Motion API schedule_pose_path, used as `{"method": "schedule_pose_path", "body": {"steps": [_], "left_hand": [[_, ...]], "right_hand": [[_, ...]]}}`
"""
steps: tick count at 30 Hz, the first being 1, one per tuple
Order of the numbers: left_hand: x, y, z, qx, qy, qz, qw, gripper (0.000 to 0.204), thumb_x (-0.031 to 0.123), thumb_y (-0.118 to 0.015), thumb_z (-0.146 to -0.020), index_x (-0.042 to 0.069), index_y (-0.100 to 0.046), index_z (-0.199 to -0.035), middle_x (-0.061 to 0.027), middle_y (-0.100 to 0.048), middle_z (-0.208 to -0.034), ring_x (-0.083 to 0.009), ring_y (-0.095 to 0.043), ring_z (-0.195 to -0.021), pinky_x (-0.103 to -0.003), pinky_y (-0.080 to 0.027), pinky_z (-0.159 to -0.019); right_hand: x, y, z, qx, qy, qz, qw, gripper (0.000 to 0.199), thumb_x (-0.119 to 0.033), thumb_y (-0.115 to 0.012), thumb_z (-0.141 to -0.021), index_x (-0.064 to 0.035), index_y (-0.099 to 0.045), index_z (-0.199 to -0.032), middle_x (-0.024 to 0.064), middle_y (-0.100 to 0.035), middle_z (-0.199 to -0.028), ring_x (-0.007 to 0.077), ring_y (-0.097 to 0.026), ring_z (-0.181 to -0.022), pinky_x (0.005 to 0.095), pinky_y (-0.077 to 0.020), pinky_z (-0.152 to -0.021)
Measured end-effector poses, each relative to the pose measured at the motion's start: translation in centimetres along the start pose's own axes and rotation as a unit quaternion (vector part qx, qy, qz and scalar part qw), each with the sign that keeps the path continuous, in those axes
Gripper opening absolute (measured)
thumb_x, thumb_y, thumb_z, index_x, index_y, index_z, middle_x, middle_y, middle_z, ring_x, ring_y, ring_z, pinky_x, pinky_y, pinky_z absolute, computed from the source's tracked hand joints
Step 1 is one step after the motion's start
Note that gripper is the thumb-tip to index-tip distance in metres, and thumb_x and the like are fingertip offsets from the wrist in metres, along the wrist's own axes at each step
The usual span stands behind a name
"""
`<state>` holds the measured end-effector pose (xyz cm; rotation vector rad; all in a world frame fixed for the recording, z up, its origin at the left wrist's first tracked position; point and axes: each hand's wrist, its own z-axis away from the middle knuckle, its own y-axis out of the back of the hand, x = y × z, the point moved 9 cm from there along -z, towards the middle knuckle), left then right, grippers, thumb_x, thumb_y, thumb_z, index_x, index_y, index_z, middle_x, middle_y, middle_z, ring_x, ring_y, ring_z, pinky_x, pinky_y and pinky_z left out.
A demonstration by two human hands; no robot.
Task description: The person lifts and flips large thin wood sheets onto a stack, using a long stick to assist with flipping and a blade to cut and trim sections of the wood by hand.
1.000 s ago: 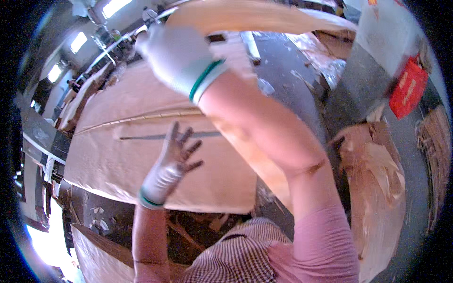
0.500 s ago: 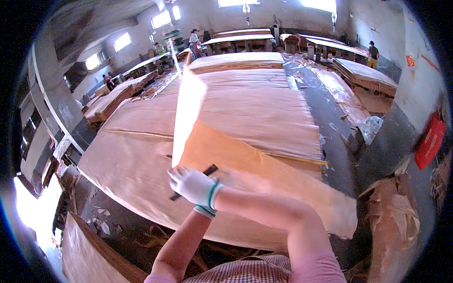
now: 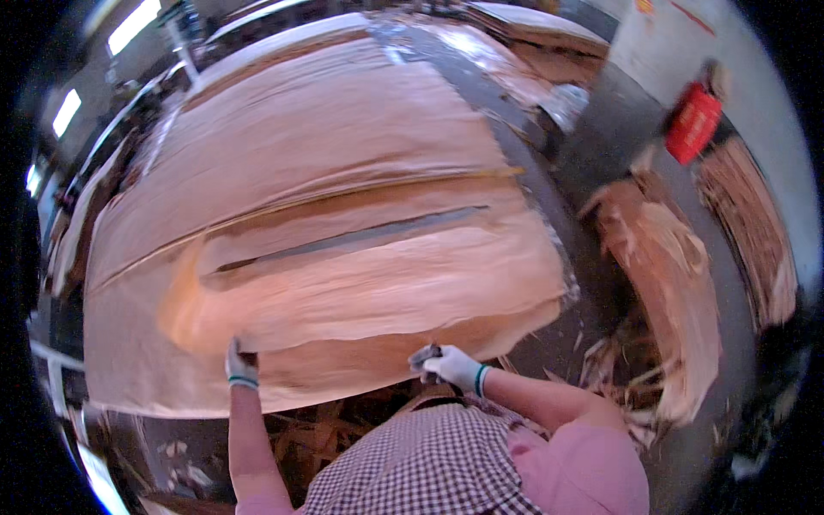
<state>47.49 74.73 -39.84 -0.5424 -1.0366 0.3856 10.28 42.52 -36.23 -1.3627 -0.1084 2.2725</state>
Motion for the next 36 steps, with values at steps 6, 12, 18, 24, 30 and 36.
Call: {"method": "schedule_pose_path", "body": {"steps": [6, 12, 18, 24, 30, 36], "left_hand": [[-2.3, 4.8, 0.3, 0.059, 0.087, -0.003, 0.995, 0.024, 0.028, -0.058, -0.089, 0.009, -0.064, -0.101, -0.0053, -0.068, -0.101, -0.0198, -0.064, -0.091, -0.034, -0.053, -0.081], [-0.9, 6.2, 2.2, 0.122, 0.039, -0.003, 0.992, 0.02, 0.029, -0.057, -0.091, 0.012, -0.061, -0.099, -0.006, -0.065, -0.094, -0.0202, -0.061, -0.087, -0.036, -0.05, -0.08], [-1.3, 2.2, 3.1, 0.22, 0.055, -0.092, 0.97, 0.034, 0.039, -0.067, -0.082, 0.011, -0.058, -0.1, -0.0062, -0.06, -0.091, -0.0207, -0.057, -0.082, -0.036, -0.047, -0.073], [3.2, 8.0, -2.0, 0.251, -0.035, -0.199, 0.947, 0.039, 0.011, -0.065, -0.079, 0.016, -0.048, -0.114, -0.0047, -0.058, -0.09, -0.0191, -0.058, -0.081, -0.036, -0.047, -0.059], [11.5, -4.9, -6.3, 0.115, -0.138, -0.131, 0.975, 0.058, 0.005, -0.059, -0.082, 0.019, -0.035, -0.133, 0.0018, -0.049, -0.07, -0.0115, -0.047, -0.055, -0.027, -0.042, -0.05], [19.3, -15.4, -5.1, 0.027, -0.291, -0.172, 0.941, 0.061, 0.01, -0.061, -0.088, 0.016, -0.033, -0.142, 0.0004, -0.058, -0.099, -0.0082, -0.055, -0.083, -0.026, -0.047, -0.069]], "right_hand": [[4.3, 8.8, 1.3, 0.2, -0.024, -0.326, 0.924, 0.03, -0.003, -0.051, -0.086, -0.0039, -0.057, -0.115, 0.0083, -0.065, -0.093, 0.0208, -0.065, -0.085, 0.0302, -0.0521, -0.064], [5.4, 11.9, 1.8, 0.326, 0.012, -0.358, 0.875, 0.035, -0.003, -0.048, -0.084, -0.0067, -0.057, -0.118, 0.0078, -0.061, -0.083, 0.0156, -0.059, -0.067, 0.028, -0.0479, -0.053], [-0.1, 12.0, 4.5, 0.406, 0.061, -0.215, 0.886, 0.036, -0.006, -0.055, -0.082, -0.0049, -0.06, -0.118, -0.0008, -0.058, -0.073, 0.0076, -0.05, -0.057, 0.0209, -0.0407, -0.051], [-10.8, 9.4, 3.4, 0.375, 0.19, -0.08, 0.904, 0.04, -0.009, -0.05, -0.085, -0.0036, -0.057, -0.123, -0.0013, -0.058, -0.075, 0.0047, -0.046, -0.06, 0.0191, -0.0387, -0.056], [-22.6, 7.7, 1.1, 0.409, 0.314, -0.058, 0.855, 0.029, -0.009, -0.051, -0.086, -0.0004, -0.061, -0.112, 0.0014, -0.058, -0.078, 0.0063, -0.048, -0.063, 0.0197, -0.0397, -0.058], [-26.1, 6.8, 2.3, 0.437, 0.396, -0.019, 0.807, 0.028, -0.008, -0.052, -0.086, -0.0006, -0.064, -0.112, 0.0006, -0.06, -0.078, 0.007, -0.051, -0.064, 0.021, -0.0422, -0.058]]}}
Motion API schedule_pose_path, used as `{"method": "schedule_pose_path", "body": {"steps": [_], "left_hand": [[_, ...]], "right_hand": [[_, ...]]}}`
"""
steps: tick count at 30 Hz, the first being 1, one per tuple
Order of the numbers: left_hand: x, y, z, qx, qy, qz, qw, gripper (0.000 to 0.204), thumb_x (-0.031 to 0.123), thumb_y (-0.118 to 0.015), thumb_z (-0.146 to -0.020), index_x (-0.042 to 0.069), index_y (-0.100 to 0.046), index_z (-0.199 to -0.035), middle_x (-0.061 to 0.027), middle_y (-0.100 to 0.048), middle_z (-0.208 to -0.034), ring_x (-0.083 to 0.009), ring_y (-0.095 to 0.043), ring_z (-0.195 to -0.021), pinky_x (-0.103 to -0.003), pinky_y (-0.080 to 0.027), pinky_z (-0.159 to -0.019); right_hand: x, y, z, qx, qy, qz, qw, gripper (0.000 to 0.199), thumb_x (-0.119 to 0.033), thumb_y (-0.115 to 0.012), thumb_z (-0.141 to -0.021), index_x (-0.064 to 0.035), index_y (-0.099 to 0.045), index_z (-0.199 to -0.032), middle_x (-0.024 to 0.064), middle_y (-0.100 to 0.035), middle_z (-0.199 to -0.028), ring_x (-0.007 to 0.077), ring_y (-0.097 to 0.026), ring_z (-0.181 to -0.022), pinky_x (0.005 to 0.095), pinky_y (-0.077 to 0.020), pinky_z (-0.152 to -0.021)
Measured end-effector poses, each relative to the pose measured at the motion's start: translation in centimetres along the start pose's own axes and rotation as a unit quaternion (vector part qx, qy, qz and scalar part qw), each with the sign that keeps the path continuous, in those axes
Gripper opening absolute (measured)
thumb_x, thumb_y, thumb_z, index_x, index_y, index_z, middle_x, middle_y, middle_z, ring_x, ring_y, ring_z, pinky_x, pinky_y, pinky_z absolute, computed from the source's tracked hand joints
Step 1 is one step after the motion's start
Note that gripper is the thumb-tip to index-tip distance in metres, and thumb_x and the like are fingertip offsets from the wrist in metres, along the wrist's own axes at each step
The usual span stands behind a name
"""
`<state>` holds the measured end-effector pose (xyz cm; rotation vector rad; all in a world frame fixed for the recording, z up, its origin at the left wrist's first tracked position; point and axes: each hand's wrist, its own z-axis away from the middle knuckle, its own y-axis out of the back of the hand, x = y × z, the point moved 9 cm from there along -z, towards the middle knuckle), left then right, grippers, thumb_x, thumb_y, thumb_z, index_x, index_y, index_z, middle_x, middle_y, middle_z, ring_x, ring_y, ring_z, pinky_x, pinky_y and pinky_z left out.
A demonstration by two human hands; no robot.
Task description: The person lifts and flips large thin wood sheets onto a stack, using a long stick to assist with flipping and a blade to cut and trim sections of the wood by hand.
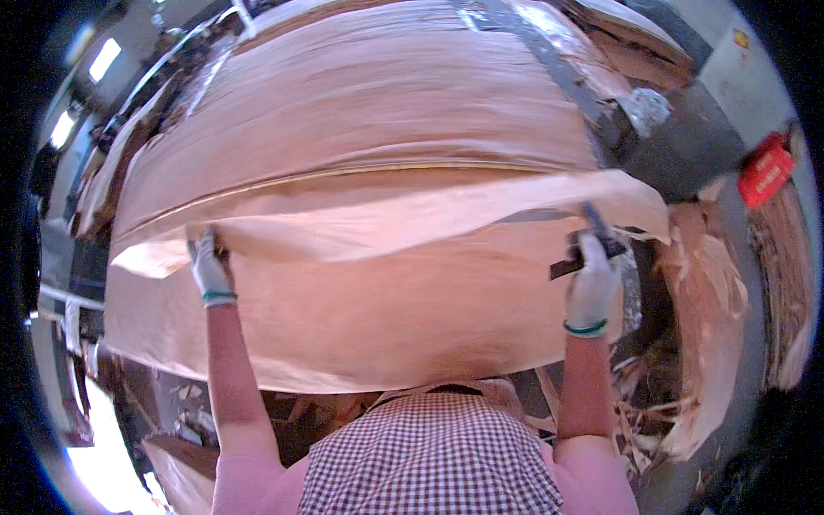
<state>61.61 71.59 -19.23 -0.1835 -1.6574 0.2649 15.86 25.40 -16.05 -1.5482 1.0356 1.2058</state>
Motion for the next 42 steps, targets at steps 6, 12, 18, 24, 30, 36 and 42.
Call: {"method": "schedule_pose_path", "body": {"steps": [6, 12, 18, 24, 30, 36, 42], "left_hand": [[-11.9, 5.7, 1.0, 0.06, 0.152, -0.036, 0.986, 0.044, 0.007, -0.059, -0.085, 0.015, -0.048, -0.127, 0.0007, -0.058, -0.095, -0.0089, -0.054, -0.077, -0.024, -0.047, -0.064], [-21.6, 16.5, -1.7, 0.146, 0.211, -0.139, 0.957, 0.049, 0.009, -0.063, -0.081, 0.005, -0.046, -0.127, -0.012, -0.059, -0.105, -0.0189, -0.059, -0.079, -0.032, -0.053, -0.064], [-21.5, 16.3, -1.1, 0.205, 0.173, -0.167, 0.949, 0.06, 0.009, -0.065, -0.08, -0.001, -0.039, -0.133, -0.0167, -0.058, -0.112, -0.0254, -0.061, -0.087, -0.038, -0.054, -0.07], [-22.6, 13.9, 0.0, 0.113, 0.203, -0.153, 0.961, 0.053, 0.004, -0.059, -0.083, -0.003, -0.039, -0.132, -0.0171, -0.057, -0.113, -0.0246, -0.061, -0.087, -0.036, -0.056, -0.072], [-20.9, 11.2, 4.1, 0.112, 0.201, -0.254, 0.939, 0.063, 0.005, -0.059, -0.085, 0.005, -0.032, -0.141, -0.0092, -0.062, -0.097, -0.0158, -0.06, -0.066, -0.026, -0.05, -0.048], [-19.4, 8.8, 5.8, 0.092, 0.194, -0.32, 0.923, 0.066, 0.007, -0.062, -0.085, 0.006, -0.031, -0.143, -0.0056, -0.062, -0.083, -0.0123, -0.055, -0.055, -0.025, -0.042, -0.042], [-21.2, 8.5, 5.4, 0.085, 0.186, -0.338, 0.919, 0.062, 0.009, -0.064, -0.084, 0.003, -0.036, -0.14, -0.008, -0.063, -0.085, -0.0132, -0.055, -0.057, -0.026, -0.045, -0.045]], "right_hand": [[15.8, 2.8, 4.9, 0.035, -0.211, 0.035, 0.976, 0.025, -0.011, -0.054, -0.083, -0.0009, -0.063, -0.103, 0.0012, -0.057, -0.073, 0.0084, -0.051, -0.062, 0.022, -0.0407, -0.055], [24.8, -0.1, 9.2, 0.041, -0.36, -0.018, 0.932, 0.028, -0.008, -0.055, -0.084, -0.0025, -0.057, -0.112, 0.0044, -0.059, -0.076, 0.0124, -0.057, -0.06, 0.0241, -0.042, -0.046], [24.9, 0.5, 8.8, 0.033, -0.375, 0.036, 0.926, 0.039, -0.007, -0.053, -0.084, -0.0027, -0.054, -0.123, 0.0043, -0.059, -0.085, 0.0103, -0.058, -0.067, 0.0233, -0.0434, -0.05], [26.4, 3.0, 6.6, 0.026, -0.263, 0.185, 0.947, 0.038, -0.007, -0.052, -0.084, -0.0005, -0.053, -0.121, 0.0053, -0.06, -0.078, 0.01, -0.056, -0.065, 0.0237, -0.0429, -0.052], [27.1, 6.0, 4.6, 0.059, -0.273, 0.178, 0.944, 0.039, -0.01, -0.052, -0.083, -0.0017, -0.054, -0.121, 0.005, -0.059, -0.072, 0.0097, -0.052, -0.057, 0.0246, -0.0412, -0.049], [27.6, 7.1, 3.2, 0.081, -0.292, 0.145, 0.942, 0.038, -0.01, -0.05, -0.083, -0.0017, -0.055, -0.12, 0.005, -0.057, -0.069, 0.0104, -0.051, -0.054, 0.025, -0.0388, -0.044], [27.1, 8.4, 2.7, 0.087, -0.292, 0.13, 0.944, 0.034, -0.009, -0.051, -0.083, -0.0024, -0.056, -0.116, 0.0035, -0.055, -0.069, 0.011, -0.052, -0.055, 0.0249, -0.0399, -0.044]]}}
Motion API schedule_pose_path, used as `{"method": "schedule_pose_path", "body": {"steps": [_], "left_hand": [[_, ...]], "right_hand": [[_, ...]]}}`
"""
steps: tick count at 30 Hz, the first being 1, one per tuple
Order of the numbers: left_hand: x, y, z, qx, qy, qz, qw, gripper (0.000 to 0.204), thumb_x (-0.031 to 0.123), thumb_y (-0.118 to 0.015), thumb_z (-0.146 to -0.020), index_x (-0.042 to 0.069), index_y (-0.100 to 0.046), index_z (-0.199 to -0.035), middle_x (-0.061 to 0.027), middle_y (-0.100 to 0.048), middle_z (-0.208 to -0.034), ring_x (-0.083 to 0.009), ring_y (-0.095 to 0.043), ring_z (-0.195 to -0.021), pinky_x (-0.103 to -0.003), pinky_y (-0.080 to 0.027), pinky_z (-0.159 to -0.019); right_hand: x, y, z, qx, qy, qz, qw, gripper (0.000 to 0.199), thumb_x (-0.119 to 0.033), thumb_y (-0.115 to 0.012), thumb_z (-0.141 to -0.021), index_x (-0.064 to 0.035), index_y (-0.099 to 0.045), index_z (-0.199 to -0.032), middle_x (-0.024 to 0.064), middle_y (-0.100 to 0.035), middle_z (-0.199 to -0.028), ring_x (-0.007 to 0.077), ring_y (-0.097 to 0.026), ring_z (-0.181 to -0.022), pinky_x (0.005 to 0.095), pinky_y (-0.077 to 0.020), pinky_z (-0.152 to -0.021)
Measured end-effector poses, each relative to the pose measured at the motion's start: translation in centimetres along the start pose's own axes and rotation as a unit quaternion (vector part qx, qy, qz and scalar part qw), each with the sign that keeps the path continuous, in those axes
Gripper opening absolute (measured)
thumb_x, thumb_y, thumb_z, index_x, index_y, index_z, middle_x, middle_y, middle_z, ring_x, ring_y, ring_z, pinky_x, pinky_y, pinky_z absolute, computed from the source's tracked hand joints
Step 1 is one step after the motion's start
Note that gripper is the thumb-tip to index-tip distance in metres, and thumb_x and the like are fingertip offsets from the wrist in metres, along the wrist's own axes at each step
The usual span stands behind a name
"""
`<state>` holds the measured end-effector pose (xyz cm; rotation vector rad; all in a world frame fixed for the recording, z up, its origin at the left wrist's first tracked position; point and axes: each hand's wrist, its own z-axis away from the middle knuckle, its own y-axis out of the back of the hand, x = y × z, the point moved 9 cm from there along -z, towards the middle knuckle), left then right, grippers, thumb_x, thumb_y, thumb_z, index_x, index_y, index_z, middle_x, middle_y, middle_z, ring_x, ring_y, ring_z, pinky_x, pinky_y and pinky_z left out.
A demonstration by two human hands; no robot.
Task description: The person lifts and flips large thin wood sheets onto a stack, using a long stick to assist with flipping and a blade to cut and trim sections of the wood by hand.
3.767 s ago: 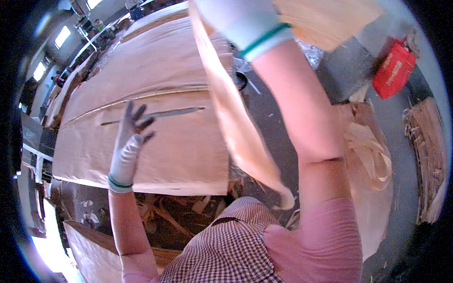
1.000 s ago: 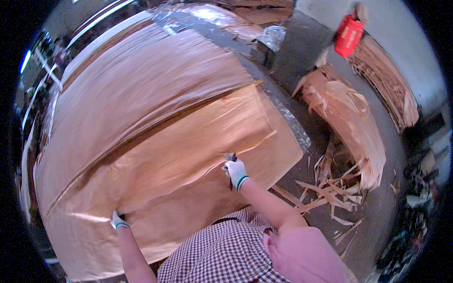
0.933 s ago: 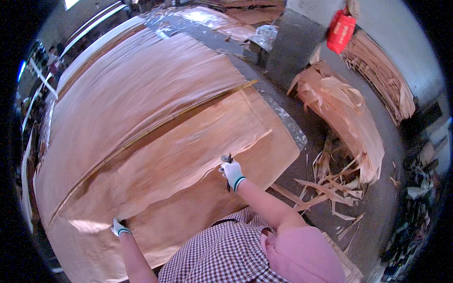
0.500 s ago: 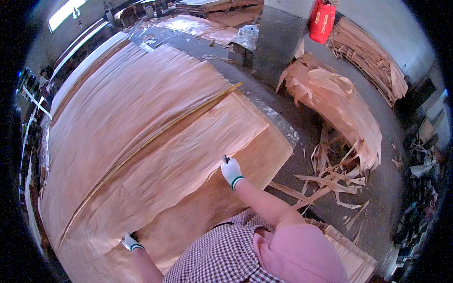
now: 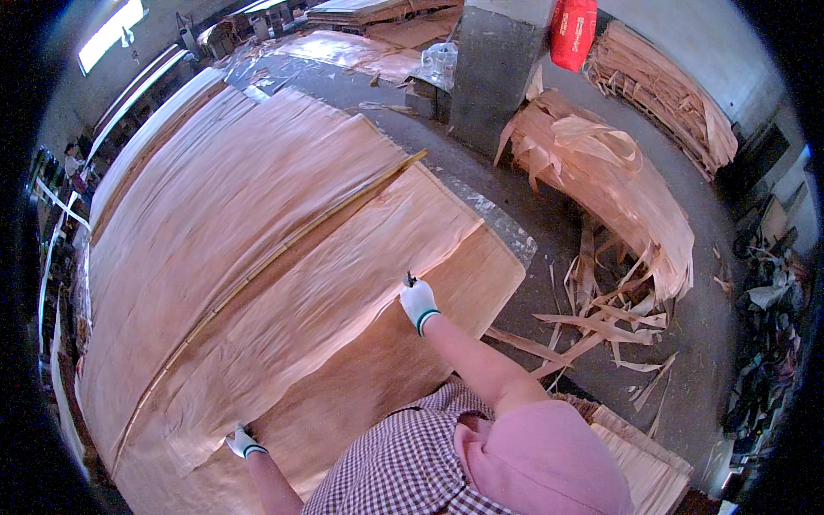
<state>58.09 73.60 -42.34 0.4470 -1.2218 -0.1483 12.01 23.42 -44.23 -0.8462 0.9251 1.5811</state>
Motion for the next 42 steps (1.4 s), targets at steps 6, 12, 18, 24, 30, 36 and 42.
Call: {"method": "schedule_pose_path", "body": {"steps": [6, 12, 18, 24, 30, 36, 42], "left_hand": [[-0.6, 1.1, 1.0, -0.015, 0.052, 0.161, 0.985, 0.041, 0.028, -0.057, -0.09, 0.002, -0.049, -0.12, -0.0122, -0.063, -0.097, -0.0211, -0.06, -0.071, -0.034, -0.049, -0.053], [1.2, 6.2, 0.5, 0.049, -0.128, 0.162, 0.977, 0.037, 0.011, -0.056, -0.088, 0.007, -0.053, -0.125, -0.0095, -0.062, -0.098, -0.0186, -0.059, -0.077, -0.032, -0.048, -0.062], [10.8, 3.8, 2.8, 0.034, -0.441, -0.261, 0.858, 0.021, 0.011, -0.059, -0.084, 0.006, -0.064, -0.103, -0.0084, -0.064, -0.097, -0.0281, -0.058, -0.091, -0.038, -0.044, -0.086], [9.1, 0.0, -2.8, 0.067, -0.417, -0.328, 0.845, 0.031, 0.021, -0.061, -0.081, 0.011, -0.059, -0.11, -0.0074, -0.055, -0.118, -0.0292, -0.047, -0.112, -0.046, -0.033, -0.099], [9.6, -0.3, -4.4, 0.058, -0.365, -0.323, 0.871, 0.048, 0.025, -0.06, -0.08, 0.008, -0.05, -0.124, -0.0101, -0.048, -0.13, -0.0301, -0.04, -0.123, -0.049, -0.025, -0.106], [6.7, 0.4, -6.9, 0.07, -0.27, -0.365, 0.888, 0.062, 0.026, -0.055, -0.081, 0.003, -0.039, -0.136, -0.015, -0.033, -0.146, -0.0338, -0.024, -0.138, -0.056, -0.012, -0.111], [6.7, 0.6, -6.5, 0.051, -0.27, -0.322, 0.906, 0.057, 0.015, -0.051, -0.081, 0.001, -0.039, -0.135, -0.0203, -0.035, -0.142, -0.0388, -0.026, -0.135, -0.057, -0.013, -0.111]], "right_hand": [[-2.7, -1.0, 4.5, -0.079, -0.035, -0.083, 0.993, 0.04, -0.012, -0.053, -0.085, -0.0095, -0.049, -0.125, 0.003, -0.056, -0.074, 0.0117, -0.054, -0.058, 0.0242, -0.042, -0.047], [2.1, -2.6, 12.1, -0.263, -0.063, 0.116, 0.956, 0.03, -0.02, -0.049, -0.091, -0.006, -0.054, -0.118, 0.0102, -0.064, -0.073, 0.0118, -0.051, -0.046, 0.0236, -0.0414, -0.044], [-4.3, -20.0, 19.4, -0.457, 0.034, 0.222, 0.861, 0.022, -0.014, -0.057, -0.088, -0.0024, -0.063, -0.106, 0.0081, -0.067, -0.089, 0.0119, -0.059, -0.066, 0.0251, -0.046, -0.058], [-8.7, -41.8, 21.4, -0.476, 0.338, 0.322, 0.745, 0.031, -0.021, -0.065, -0.079, -0.0006, -0.062, -0.103, 0.0207, -0.064, -0.103, 0.0338, -0.061, -0.1, 0.0371, -0.0467, -0.087], [-7.7, -54.8, 27.0, -0.501, 0.478, 0.384, 0.611, 0.024, -0.008, -0.058, -0.074, 0.0049, -0.059, -0.095, 0.0287, -0.052, -0.119, 0.0426, -0.052, -0.108, 0.0434, -0.044, -0.092], [-1.1, -60.1, 37.1, -0.57, 0.47, 0.435, 0.514, 0.023, -0.021, -0.048, -0.09, 0.0005, -0.054, -0.095, 0.0245, -0.064, -0.089, 0.0424, -0.062, -0.082, 0.0483, -0.0501, -0.075], [0.6, -68.7, 40.7, -0.524, 0.464, 0.519, 0.49, 0.026, -0.025, -0.041, -0.094, -0.0021, -0.051, -0.103, 0.0239, -0.066, -0.088, 0.0375, -0.066, -0.084, 0.0505, -0.051, -0.074]]}}
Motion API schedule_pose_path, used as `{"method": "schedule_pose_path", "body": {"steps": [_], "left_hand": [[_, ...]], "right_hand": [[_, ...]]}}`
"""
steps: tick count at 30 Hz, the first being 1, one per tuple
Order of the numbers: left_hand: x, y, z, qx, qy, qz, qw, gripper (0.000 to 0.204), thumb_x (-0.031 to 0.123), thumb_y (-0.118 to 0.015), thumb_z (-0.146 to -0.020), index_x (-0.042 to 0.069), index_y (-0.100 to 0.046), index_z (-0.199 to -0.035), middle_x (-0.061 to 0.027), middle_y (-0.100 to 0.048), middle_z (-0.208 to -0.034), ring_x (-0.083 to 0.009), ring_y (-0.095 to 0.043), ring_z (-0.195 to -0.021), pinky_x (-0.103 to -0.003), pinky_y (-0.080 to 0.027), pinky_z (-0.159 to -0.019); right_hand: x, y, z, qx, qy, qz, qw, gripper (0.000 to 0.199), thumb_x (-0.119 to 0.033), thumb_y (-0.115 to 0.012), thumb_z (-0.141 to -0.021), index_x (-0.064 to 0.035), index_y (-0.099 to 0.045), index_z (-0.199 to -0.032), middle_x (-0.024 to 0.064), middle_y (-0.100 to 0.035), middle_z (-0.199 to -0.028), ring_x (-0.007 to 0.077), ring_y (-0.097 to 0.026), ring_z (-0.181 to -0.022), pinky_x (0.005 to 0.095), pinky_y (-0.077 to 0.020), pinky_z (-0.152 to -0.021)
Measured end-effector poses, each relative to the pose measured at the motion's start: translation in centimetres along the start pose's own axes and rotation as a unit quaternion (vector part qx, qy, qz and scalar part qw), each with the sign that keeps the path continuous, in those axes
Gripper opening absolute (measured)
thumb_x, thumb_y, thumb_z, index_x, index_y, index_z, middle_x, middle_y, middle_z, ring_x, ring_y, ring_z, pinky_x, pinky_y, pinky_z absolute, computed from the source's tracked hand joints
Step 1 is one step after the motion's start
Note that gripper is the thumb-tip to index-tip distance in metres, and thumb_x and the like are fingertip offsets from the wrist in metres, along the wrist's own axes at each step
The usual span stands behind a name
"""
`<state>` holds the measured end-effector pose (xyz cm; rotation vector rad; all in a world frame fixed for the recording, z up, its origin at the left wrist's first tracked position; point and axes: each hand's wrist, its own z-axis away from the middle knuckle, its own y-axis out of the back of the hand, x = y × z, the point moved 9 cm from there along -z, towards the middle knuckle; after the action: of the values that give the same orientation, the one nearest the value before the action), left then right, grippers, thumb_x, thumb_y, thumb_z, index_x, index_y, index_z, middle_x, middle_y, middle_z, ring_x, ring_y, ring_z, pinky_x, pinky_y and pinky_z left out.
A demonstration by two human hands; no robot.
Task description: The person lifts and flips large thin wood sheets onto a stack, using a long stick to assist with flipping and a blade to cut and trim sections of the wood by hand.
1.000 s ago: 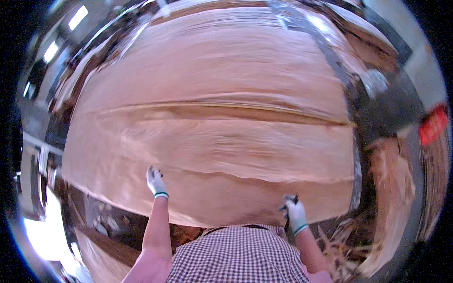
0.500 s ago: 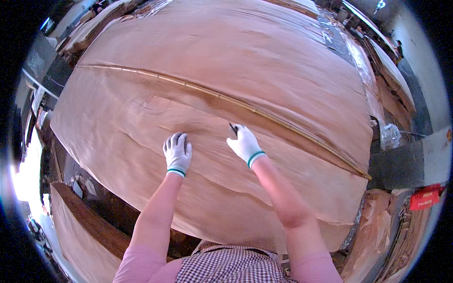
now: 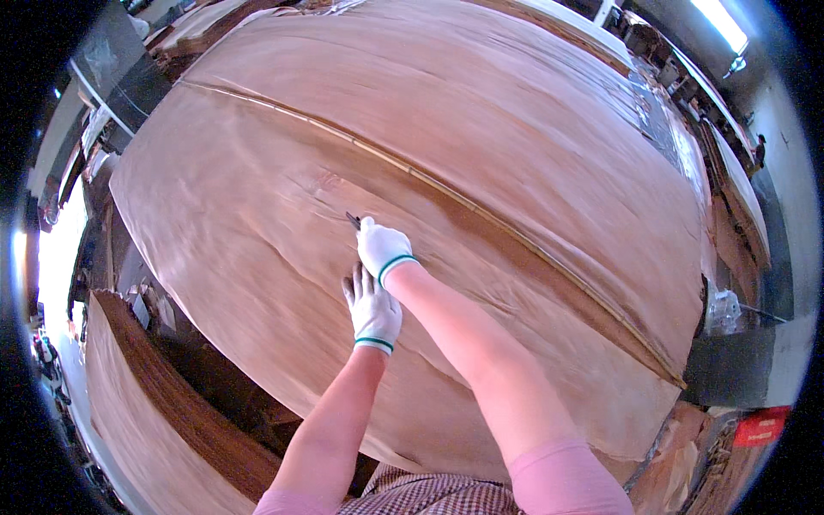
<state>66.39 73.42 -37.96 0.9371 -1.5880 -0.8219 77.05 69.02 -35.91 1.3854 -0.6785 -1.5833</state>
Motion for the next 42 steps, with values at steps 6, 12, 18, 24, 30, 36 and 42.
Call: {"method": "schedule_pose_path", "body": {"steps": [6, 12, 18, 24, 30, 36, 42], "left_hand": [[0.3, -0.4, 0.0, -0.009, -0.003, -0.02, 1.0, 0.058, 0.021, -0.052, -0.083, 0.002, -0.039, -0.135, -0.0202, -0.035, -0.142, -0.0379, -0.026, -0.135, -0.055, -0.014, -0.111], [-0.9, -0.4, -0.4, -0.006, 0.016, -0.099, 0.995, 0.053, 0.017, -0.042, -0.087, 0.0, -0.037, -0.137, -0.0172, -0.033, -0.146, -0.0332, -0.029, -0.135, -0.049, -0.016, -0.113], [0.6, -1.2, 0.0, -0.001, -0.019, -0.125, 0.992, 0.05, 0.015, -0.04, -0.089, -0.002, -0.039, -0.136, -0.0188, -0.037, -0.143, -0.0356, -0.033, -0.132, -0.048, -0.017, -0.113], [17.6, -3.8, 7.7, -0.028, -0.223, 0.081, 0.971, 0.054, 0.022, -0.047, -0.089, -0.001, -0.037, -0.137, -0.0175, -0.036, -0.144, -0.0311, -0.028, -0.137, -0.05, -0.011, -0.113], [28.9, -11.1, 18.9, -0.203, -0.247, -0.054, 0.946, 0.069, 0.031, -0.048, -0.09, -0.001, -0.02, -0.144, -0.0196, -0.02, -0.151, -0.0333, -0.014, -0.141, -0.046, -0.008, -0.115], [29.1, -10.7, 19.0, -0.166, -0.263, -0.093, 0.946, 0.063, 0.028, -0.044, -0.093, -0.002, -0.022, -0.144, -0.0187, -0.022, -0.151, -0.0318, -0.017, -0.141, -0.044, -0.011, -0.115], [30.4, -11.5, 19.6, -0.154, -0.28, -0.137, 0.938, 0.058, 0.026, -0.041, -0.094, -0.001, -0.025, -0.143, -0.0162, -0.022, -0.151, -0.031, -0.018, -0.14, -0.044, -0.012, -0.115]], "right_hand": [[-0.2, -1.6, -1.9, -0.019, -0.016, 0.043, 0.999, 0.023, -0.018, -0.04, -0.093, -0.0017, -0.05, -0.105, 0.023, -0.066, -0.09, 0.0389, -0.065, -0.087, 0.0496, -0.0506, -0.074], [7.5, -0.7, 10.8, -0.053, 0.017, 0.082, 0.995, 0.022, -0.015, -0.04, -0.09, -0.0014, -0.052, -0.102, 0.0229, -0.066, -0.082, 0.0385, -0.065, -0.078, 0.0495, -0.051, -0.068], [26.2, 5.2, 34.4, -0.117, -0.164, 0.116, 0.973, 0.019, -0.016, -0.043, -0.09, -0.0039, -0.052, -0.103, 0.0186, -0.066, -0.077, 0.0369, -0.065, -0.067, 0.0483, -0.05, -0.058], [28.5, 6.4, 39.1, -0.085, -0.223, 0.049, 0.97, 0.022, -0.019, -0.05, -0.088, -0.0053, -0.058, -0.104, 0.0174, -0.068, -0.085, 0.0347, -0.067, -0.08, 0.0453, -0.0527, -0.066], [31.3, 6.6, 40.9, -0.021, -0.151, 0.01, 0.988, 0.022, -0.016, -0.047, -0.088, -0.0041, -0.058, -0.101, 0.019, -0.067, -0.096, 0.0343, -0.066, -0.09, 0.0449, -0.0518, -0.074], [45.5, 10.1, 57.8, -0.088, -0.237, 0.015, 0.967, 0.023, -0.021, -0.051, -0.086, -0.0083, -0.059, -0.103, 0.0165, -0.067, -0.091, 0.0361, -0.066, -0.085, 0.046, -0.0513, -0.07], [63.5, 13.2, 78.7, -0.164, -0.388, 0.102, 0.901, 0.026, -0.021, -0.052, -0.083, -0.0073, -0.057, -0.105, 0.0174, -0.066, -0.101, 0.0349, -0.064, -0.093, 0.0454, -0.0502, -0.076]]}}
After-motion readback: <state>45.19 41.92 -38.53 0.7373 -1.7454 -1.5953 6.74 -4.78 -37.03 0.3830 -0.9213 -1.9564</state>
